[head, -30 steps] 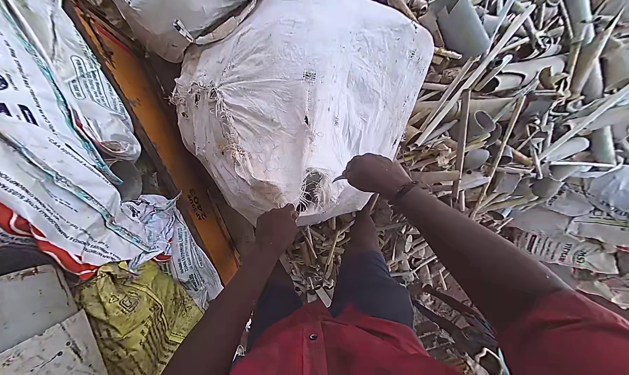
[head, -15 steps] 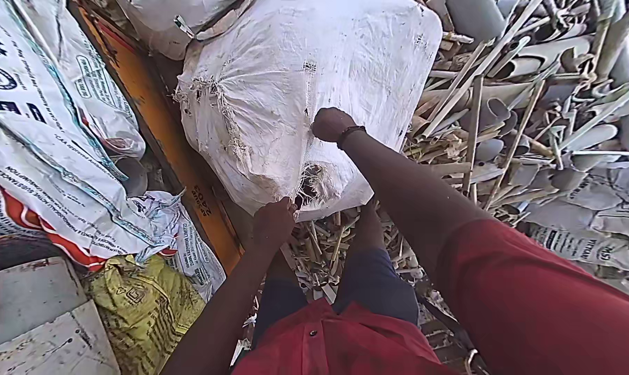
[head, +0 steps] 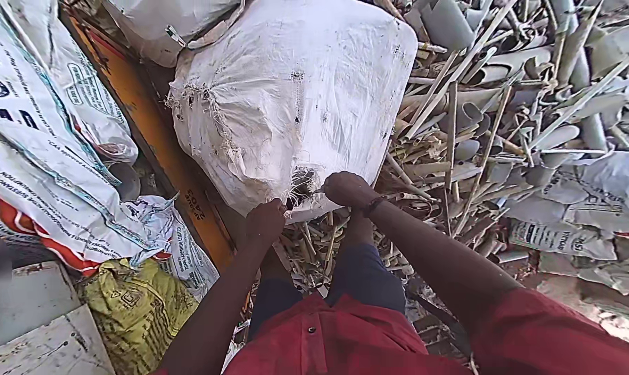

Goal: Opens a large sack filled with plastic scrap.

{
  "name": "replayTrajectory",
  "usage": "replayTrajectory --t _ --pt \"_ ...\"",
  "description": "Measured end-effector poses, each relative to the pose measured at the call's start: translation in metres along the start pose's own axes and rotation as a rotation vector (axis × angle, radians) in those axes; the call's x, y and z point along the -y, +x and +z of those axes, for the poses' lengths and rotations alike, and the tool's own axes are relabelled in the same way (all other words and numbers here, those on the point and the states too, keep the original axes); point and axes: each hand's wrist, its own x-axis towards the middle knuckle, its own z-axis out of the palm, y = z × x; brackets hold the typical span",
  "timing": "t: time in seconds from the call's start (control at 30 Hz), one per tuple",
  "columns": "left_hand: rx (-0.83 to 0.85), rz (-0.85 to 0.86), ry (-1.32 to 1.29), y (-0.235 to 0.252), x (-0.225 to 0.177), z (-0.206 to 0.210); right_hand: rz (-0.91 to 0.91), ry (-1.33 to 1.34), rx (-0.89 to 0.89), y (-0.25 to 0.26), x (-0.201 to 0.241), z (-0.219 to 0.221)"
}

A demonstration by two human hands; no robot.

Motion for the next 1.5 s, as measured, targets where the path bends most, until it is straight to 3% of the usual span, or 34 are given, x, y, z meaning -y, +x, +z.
replayTrajectory --t 0.07,0.27,0.63,0.73,0.87,1.0,1.17,1.27,1.37,1.5 --pt "-0.018 0.007 -0.022 0.001 0.006 0.001 0.058 0.079 -0.068 0.003 -0.004 0.010" --pt "-0.025 0.025 -0.041 0.005 0.006 0.002 0.092 0.277 -0.286 0.042 0.017 -0.027" --pt "-0.056 0.030 -0.007 0.003 0.003 0.008 0.031 0.096 -0.041 0.078 0.067 -0.032" --pt "-0.090 0.024 -0.050 0.006 0.015 0.009 -0.013 0.010 -0.045 0.051 0.062 -0.013" --pt "-0.067 0.044 -0.070 0.004 0.013 0.005 0.004 0.012 -0.040 -0.007 0.021 0.005" --pt "-0.021 -0.029 -0.053 -0.003 0.013 0.007 0.036 0.025 0.083 -0.051 0.006 0.036" --pt "-0.066 -0.084 -0.187 0.000 0.052 0.014 0.038 0.264 -0.198 -0.036 0.006 0.029" --pt "-0.105 -0.160 -0.478 0.001 0.063 0.014 0.027 0.324 -0.314 -0.009 0.024 0.006" --pt "-0.145 -0.194 -0.701 -0.004 0.064 0.018 0.032 0.420 -0.473 0.027 0.030 0.010" --pt "-0.140 -0.182 -0.564 0.001 0.062 0.019 0.066 0.431 -0.448 0.075 0.028 0.020"
